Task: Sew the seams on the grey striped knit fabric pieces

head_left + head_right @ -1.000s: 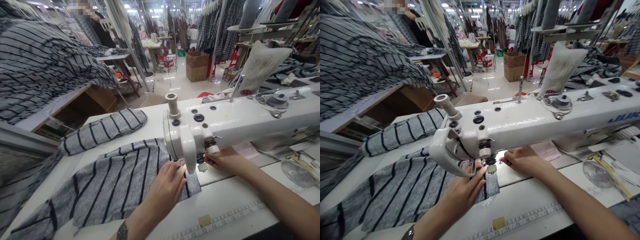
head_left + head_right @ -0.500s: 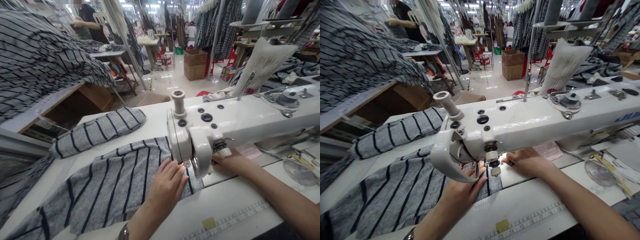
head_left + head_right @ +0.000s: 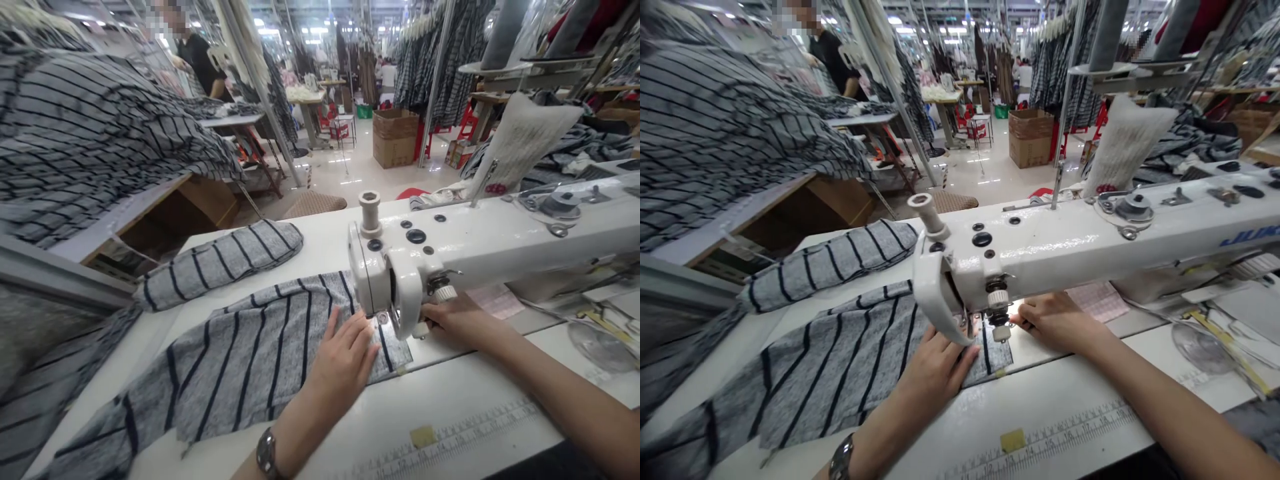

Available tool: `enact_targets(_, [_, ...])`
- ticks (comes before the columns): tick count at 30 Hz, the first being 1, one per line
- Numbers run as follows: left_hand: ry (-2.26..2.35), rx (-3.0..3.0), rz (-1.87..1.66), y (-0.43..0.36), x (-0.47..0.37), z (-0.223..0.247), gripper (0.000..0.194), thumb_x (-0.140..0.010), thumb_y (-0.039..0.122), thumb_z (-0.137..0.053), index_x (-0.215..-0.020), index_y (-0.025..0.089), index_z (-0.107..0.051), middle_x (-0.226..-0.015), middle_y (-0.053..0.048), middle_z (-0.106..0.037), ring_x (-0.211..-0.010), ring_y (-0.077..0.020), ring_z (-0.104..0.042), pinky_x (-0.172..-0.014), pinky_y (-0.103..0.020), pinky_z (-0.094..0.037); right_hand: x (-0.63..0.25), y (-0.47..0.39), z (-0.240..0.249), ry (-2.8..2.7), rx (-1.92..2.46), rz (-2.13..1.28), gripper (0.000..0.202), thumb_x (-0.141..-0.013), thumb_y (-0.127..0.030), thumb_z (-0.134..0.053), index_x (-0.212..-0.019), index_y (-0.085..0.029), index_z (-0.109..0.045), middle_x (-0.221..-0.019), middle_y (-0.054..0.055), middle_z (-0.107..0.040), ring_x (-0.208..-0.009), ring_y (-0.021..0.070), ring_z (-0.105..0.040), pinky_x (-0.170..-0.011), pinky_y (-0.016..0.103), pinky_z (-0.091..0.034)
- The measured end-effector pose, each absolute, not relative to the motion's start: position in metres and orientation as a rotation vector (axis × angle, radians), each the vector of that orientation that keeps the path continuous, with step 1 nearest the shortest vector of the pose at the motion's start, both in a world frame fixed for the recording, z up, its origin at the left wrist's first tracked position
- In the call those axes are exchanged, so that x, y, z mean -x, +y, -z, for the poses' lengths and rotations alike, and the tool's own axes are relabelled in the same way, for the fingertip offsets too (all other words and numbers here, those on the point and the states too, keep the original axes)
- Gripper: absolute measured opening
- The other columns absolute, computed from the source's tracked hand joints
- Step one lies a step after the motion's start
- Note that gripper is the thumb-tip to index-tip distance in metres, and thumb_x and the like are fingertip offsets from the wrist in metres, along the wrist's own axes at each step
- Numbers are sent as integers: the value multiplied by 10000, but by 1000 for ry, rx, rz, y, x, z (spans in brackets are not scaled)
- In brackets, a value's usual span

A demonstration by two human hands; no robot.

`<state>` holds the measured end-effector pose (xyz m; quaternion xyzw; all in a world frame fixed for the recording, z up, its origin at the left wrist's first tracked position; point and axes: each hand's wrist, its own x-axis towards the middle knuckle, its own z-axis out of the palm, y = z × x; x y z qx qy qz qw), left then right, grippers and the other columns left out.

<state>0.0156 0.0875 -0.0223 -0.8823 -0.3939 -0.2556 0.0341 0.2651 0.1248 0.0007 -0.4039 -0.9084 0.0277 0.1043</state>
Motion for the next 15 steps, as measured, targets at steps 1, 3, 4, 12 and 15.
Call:
enact_targets(1, [-1229, 2719, 755, 86, -14, 19, 167, -967, 151, -433, -1005, 158, -596, -1025, -113, -714, -1054, -286, -678, -1028, -643, -445, -260, 119, 1, -2675, 1108, -42, 307, -983, -243, -461, -777, -182, -681, -661, 33, -642, -548, 142, -554, -517, 258, -302])
enact_targets(3, [-1257, 2711, 699, 79, -7, 8, 173, -963, 142, -435, -979, 160, -606, -1077, -121, -706, -1052, -286, -675, -1030, -665, -425, -244, 104, 4, -2703, 904, 5, 319, -1001, -245, -451, -770, -175, -658, -693, 43, -641, -581, 156, -584, -515, 268, -313])
enact_targets(4, [-1267, 2699, 682, 74, -3, 1, 175, -959, 135, -436, -964, 161, -609, -1085, -119, -704, -1042, -280, -677, -1028, -657, -429, -232, 97, 4, -2734, 805, 9, 302, -1008, -245, -452, -792, -173, -651, -715, 42, -639, -582, 156, -588, -505, 271, -315])
enact_targets(12, [-1476, 2477, 447, -2, 61, -71, 133, -929, 139, -510, -885, 160, -634, -967, -79, -703, -899, -220, -665, -854, -396, -563, -105, 37, 17, -2816, 569, -165, 928, -582, -768, -764, -1171, -74, -582, -1065, 195, -658, -699, 284, -681, -539, 348, -501])
enact_targets(15, [-1532, 2419, 275, -38, 91, -98, 121, -928, 154, -527, -883, 162, -639, -972, -82, -704, -883, -224, -674, -801, -376, -583, -102, -4, 42, -2742, 466, 59, 464, -688, -444, -835, -974, -144, -624, -810, 62, -676, -460, 195, -591, -393, 304, -414])
